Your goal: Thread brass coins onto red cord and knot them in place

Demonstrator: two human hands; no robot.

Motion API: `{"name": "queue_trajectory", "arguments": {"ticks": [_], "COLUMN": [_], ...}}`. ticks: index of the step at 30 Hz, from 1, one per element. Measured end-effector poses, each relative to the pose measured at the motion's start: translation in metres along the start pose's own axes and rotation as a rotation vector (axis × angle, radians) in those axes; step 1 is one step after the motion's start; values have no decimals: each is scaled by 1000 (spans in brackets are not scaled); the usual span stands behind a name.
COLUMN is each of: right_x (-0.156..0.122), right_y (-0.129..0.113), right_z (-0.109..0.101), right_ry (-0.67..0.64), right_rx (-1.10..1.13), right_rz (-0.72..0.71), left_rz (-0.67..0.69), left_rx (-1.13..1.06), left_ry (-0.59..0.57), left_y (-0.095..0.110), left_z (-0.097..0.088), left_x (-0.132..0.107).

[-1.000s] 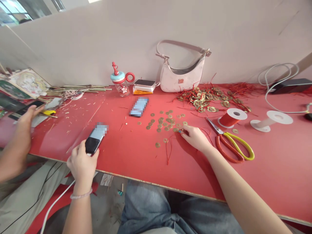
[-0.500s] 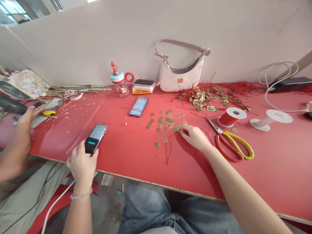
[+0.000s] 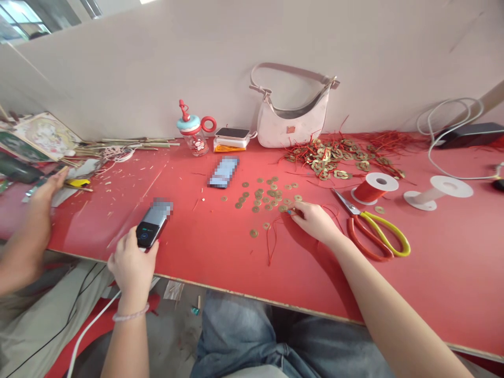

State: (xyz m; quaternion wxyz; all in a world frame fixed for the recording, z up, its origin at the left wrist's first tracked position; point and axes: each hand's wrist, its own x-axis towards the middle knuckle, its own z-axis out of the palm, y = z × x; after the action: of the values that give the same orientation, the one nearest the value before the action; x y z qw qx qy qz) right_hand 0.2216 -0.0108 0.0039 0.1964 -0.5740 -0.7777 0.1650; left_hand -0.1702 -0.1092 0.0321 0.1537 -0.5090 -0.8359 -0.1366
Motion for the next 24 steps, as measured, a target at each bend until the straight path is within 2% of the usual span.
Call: {"name": "queue_trajectory", "arguments": {"ticks": [11,21,24], "right_x": [0,0,0], "right_y": [1,1,2], "right_z": [1,1,2], "right_ry": [-30,-49,-45], "right_rx": [-10,-28,-35], "right_rz": [12,23,19], "left_rz": [-67,-185,-162], "left_rx": [-1,-60,-36], "left_ry": [-123,-197,-159], "left_y": [-15,-12,-4], "left_z": [8,8,5], "left_x": [13,16,14]}}
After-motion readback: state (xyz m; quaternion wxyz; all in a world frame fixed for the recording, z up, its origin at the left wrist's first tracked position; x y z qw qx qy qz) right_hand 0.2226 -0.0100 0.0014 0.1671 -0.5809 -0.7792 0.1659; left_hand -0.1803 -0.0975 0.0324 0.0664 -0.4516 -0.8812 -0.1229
